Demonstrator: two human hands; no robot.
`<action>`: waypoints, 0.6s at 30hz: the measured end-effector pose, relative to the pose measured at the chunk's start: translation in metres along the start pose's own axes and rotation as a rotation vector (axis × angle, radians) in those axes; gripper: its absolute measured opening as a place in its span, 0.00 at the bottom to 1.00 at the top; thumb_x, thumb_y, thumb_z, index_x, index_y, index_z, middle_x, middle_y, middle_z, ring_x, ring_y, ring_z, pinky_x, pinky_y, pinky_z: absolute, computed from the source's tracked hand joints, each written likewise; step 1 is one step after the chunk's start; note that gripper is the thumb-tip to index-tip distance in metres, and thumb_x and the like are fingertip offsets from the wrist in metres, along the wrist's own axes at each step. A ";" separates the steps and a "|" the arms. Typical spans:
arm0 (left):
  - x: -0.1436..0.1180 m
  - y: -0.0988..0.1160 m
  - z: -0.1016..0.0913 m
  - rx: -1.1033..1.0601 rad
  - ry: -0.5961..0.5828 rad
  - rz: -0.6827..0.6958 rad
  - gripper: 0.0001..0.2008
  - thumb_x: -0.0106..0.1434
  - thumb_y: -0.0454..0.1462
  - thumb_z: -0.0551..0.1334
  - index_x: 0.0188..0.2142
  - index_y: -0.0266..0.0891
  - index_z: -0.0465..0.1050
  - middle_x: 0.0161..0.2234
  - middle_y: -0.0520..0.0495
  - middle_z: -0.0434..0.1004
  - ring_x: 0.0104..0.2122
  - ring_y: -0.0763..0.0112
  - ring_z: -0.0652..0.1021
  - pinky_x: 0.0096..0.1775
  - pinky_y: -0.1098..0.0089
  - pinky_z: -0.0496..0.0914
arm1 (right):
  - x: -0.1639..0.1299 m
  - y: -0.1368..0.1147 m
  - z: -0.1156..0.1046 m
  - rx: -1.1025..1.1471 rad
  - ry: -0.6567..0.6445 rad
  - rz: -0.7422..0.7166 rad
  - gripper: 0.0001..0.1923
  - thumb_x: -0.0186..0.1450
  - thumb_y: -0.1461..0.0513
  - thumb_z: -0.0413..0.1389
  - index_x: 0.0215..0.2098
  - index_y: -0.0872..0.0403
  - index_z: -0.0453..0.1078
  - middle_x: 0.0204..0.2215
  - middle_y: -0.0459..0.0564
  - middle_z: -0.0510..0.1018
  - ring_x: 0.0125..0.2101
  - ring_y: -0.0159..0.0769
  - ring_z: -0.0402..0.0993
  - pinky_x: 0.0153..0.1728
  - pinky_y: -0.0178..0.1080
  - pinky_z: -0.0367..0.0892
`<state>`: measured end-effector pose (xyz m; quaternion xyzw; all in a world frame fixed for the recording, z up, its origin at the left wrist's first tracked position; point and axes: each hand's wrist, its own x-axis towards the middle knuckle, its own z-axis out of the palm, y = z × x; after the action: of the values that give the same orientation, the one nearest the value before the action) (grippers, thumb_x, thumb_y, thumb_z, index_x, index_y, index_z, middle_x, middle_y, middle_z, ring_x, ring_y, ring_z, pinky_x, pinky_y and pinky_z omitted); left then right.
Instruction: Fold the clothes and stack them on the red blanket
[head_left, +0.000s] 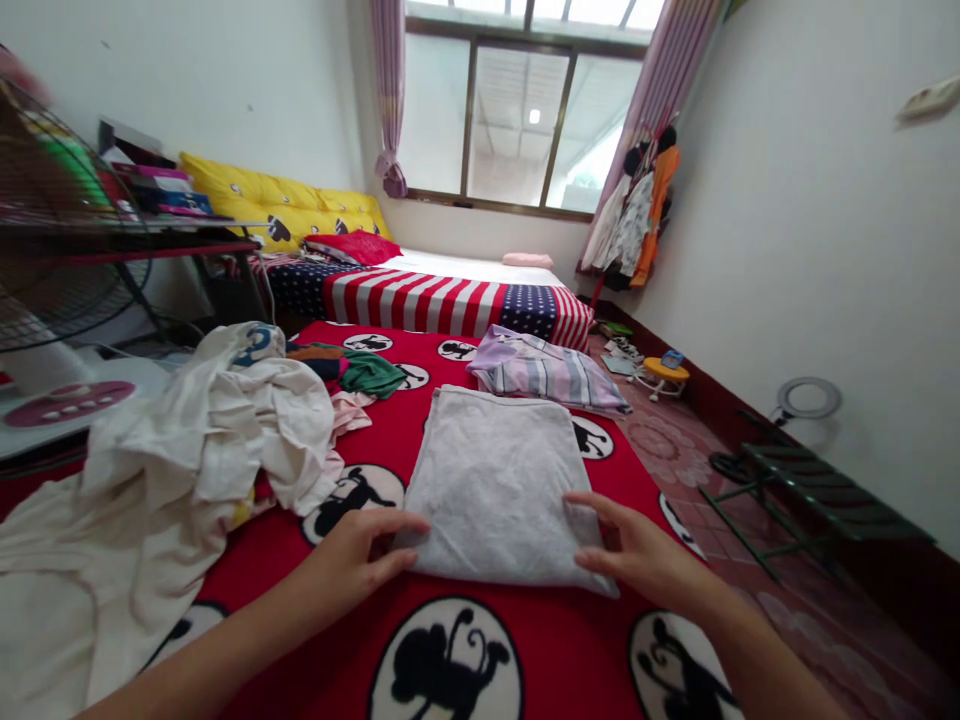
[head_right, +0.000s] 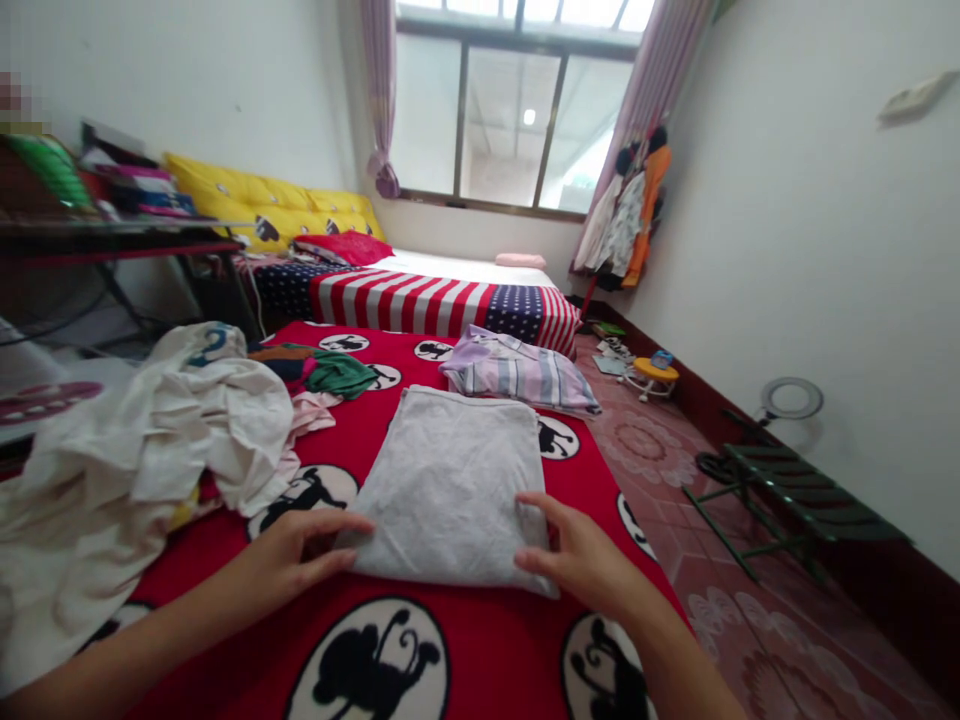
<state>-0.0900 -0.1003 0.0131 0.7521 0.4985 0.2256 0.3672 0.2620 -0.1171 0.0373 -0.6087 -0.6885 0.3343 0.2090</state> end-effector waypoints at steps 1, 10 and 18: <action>-0.003 0.003 -0.001 0.019 0.009 0.020 0.16 0.57 0.40 0.60 0.43 0.40 0.79 0.39 0.45 0.80 0.37 0.63 0.76 0.40 0.68 0.69 | -0.011 -0.001 0.001 -0.002 -0.012 0.011 0.30 0.54 0.58 0.61 0.56 0.53 0.68 0.42 0.49 0.78 0.39 0.41 0.73 0.41 0.38 0.67; -0.031 0.016 -0.006 0.131 0.033 0.084 0.14 0.57 0.35 0.59 0.41 0.43 0.80 0.38 0.47 0.81 0.40 0.63 0.78 0.45 0.69 0.69 | -0.063 0.006 0.022 -0.034 0.055 0.072 0.24 0.54 0.58 0.58 0.49 0.51 0.75 0.41 0.50 0.80 0.40 0.42 0.75 0.41 0.38 0.69; -0.026 0.024 -0.023 0.335 -0.054 0.080 0.09 0.59 0.39 0.62 0.37 0.46 0.80 0.44 0.47 0.75 0.42 0.63 0.76 0.46 0.68 0.68 | -0.044 0.008 -0.007 -0.099 -0.002 -0.012 0.14 0.56 0.55 0.59 0.39 0.50 0.77 0.36 0.50 0.80 0.36 0.39 0.75 0.38 0.36 0.69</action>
<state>-0.1030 -0.1218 0.0470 0.8277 0.4889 0.1335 0.2408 0.2805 -0.1580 0.0417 -0.6137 -0.7082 0.2990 0.1801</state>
